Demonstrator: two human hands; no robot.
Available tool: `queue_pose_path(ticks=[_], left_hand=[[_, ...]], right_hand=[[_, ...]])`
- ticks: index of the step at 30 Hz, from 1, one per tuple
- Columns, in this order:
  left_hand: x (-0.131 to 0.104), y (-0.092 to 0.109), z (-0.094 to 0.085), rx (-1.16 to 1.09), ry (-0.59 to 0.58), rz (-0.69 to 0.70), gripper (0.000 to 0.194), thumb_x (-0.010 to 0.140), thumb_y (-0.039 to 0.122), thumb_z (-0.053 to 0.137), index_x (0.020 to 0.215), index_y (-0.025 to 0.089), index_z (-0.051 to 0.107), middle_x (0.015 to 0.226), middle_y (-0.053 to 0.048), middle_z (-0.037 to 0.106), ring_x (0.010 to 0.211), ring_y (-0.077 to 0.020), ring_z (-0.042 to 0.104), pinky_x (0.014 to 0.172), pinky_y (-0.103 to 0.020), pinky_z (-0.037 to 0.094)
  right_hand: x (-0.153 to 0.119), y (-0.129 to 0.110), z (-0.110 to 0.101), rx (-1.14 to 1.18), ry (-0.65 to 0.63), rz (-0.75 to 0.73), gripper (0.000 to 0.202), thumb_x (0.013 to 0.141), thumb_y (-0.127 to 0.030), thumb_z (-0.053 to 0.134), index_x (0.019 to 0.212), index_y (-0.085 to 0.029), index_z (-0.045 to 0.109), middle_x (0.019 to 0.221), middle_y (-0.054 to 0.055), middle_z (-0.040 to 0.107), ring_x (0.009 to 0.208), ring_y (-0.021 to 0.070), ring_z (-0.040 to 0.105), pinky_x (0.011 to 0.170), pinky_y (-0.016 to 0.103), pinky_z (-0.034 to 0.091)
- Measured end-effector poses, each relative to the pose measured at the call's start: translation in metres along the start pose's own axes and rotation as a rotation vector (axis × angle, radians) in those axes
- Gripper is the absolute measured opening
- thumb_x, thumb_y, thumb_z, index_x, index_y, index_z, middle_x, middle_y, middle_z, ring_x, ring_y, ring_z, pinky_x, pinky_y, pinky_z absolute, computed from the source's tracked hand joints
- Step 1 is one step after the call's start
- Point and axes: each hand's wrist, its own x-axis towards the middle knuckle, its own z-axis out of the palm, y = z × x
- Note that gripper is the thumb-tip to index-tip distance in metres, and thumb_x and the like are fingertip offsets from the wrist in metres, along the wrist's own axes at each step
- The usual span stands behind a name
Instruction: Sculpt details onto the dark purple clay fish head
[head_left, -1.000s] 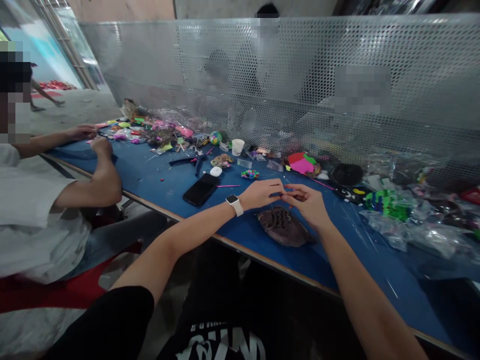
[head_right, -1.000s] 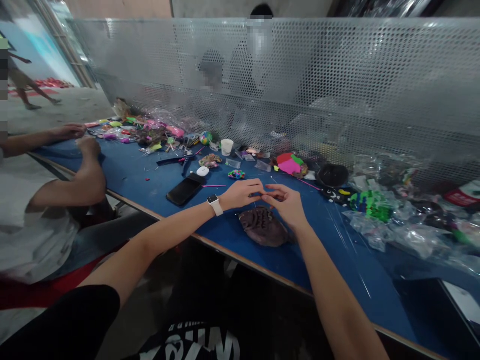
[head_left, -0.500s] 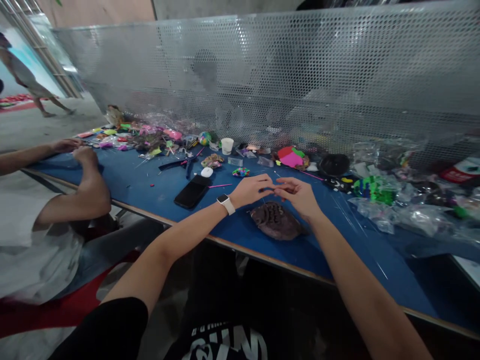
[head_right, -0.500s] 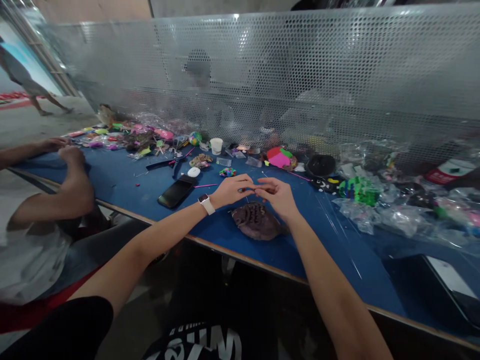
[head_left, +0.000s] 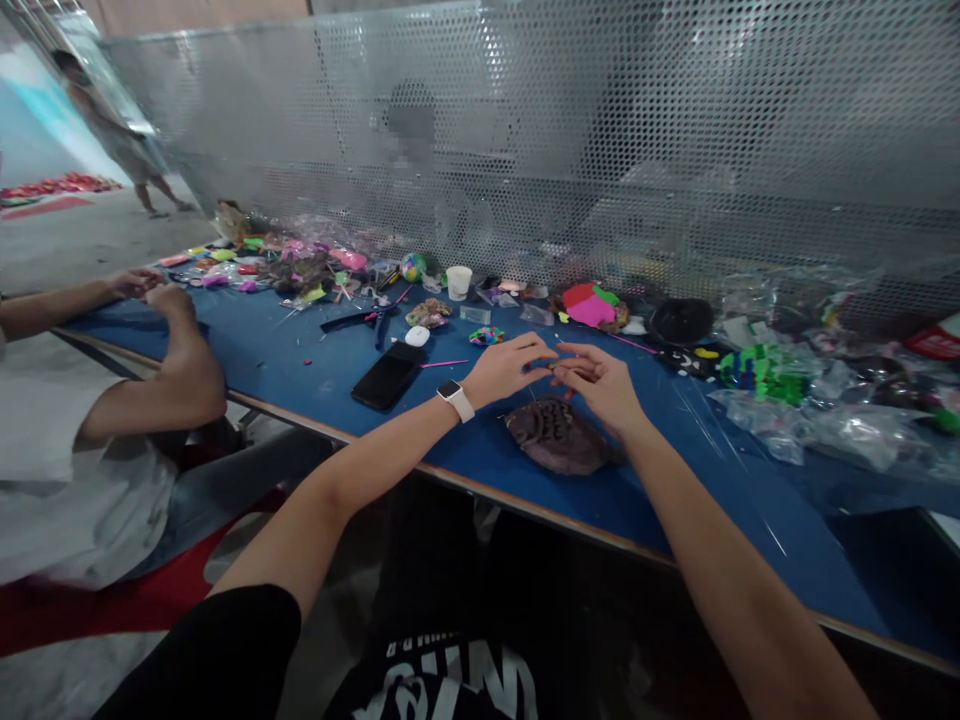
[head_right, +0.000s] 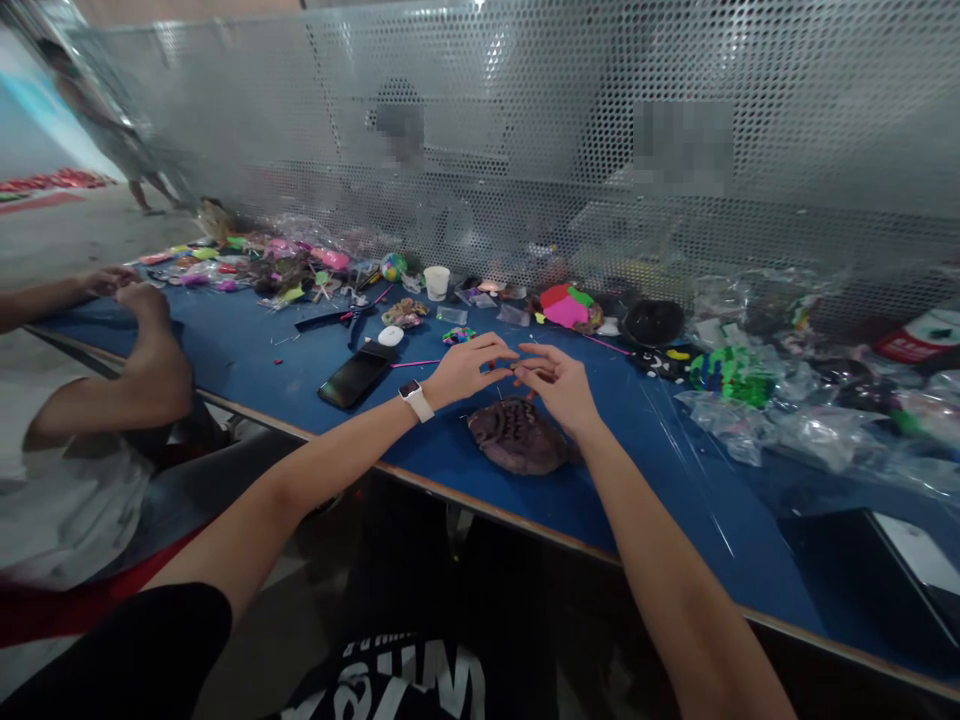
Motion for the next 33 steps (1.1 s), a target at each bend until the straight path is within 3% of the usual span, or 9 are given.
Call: queue_pose_path(ticks=[9,15,22,29,33], left_hand=[[0.000,-0.007,0.006,-0.017,0.036,0.069,0.023,0.120,0.029,0.063,0.127,0.018,0.082,0.126,-0.011,0.081,0.119,-0.0209,0.080,0.100,-0.032,0.063],[-0.001,-0.010,0.010,0.000,0.063,0.100,0.019,0.116,0.027,0.071,0.127,0.019,0.084,0.124,-0.009,0.082,0.111,-0.0195,0.082,0.090,-0.029,0.063],[0.000,-0.011,0.010,-0.013,0.062,0.125,0.019,0.117,0.026,0.069,0.124,0.021,0.085,0.120,-0.007,0.082,0.111,-0.0180,0.082,0.093,-0.029,0.065],[0.001,-0.014,0.012,-0.021,0.107,0.134,0.017,0.115,0.025,0.071,0.127,0.021,0.083,0.122,-0.008,0.082,0.118,-0.0198,0.081,0.102,-0.033,0.066],[0.001,-0.017,0.012,-0.028,0.102,0.160,0.017,0.115,0.025,0.072,0.126,0.019,0.083,0.121,-0.009,0.081,0.112,-0.0204,0.081,0.096,-0.033,0.065]], right_hand=[[-0.002,-0.004,0.001,-0.012,0.006,-0.016,0.064,0.071,-0.065,0.106,0.114,-0.023,0.085,0.096,0.009,0.089,0.079,0.0269,0.085,0.055,0.031,0.060],[0.000,0.002,-0.001,-0.002,0.018,-0.036,0.060,0.071,-0.057,0.107,0.115,-0.025,0.084,0.094,0.007,0.089,0.077,0.0262,0.085,0.055,0.031,0.060],[0.000,0.002,-0.002,0.004,-0.024,0.014,0.061,0.070,-0.059,0.107,0.115,-0.024,0.084,0.096,0.008,0.090,0.080,0.0273,0.085,0.057,0.033,0.061],[0.001,0.003,-0.001,-0.031,0.000,-0.038,0.061,0.070,-0.062,0.107,0.113,-0.024,0.084,0.092,0.007,0.088,0.077,0.0264,0.084,0.054,0.031,0.060],[0.000,0.001,0.000,-0.008,0.001,-0.050,0.057,0.071,-0.058,0.107,0.112,-0.025,0.085,0.091,0.006,0.087,0.076,0.0244,0.082,0.054,0.030,0.059]])
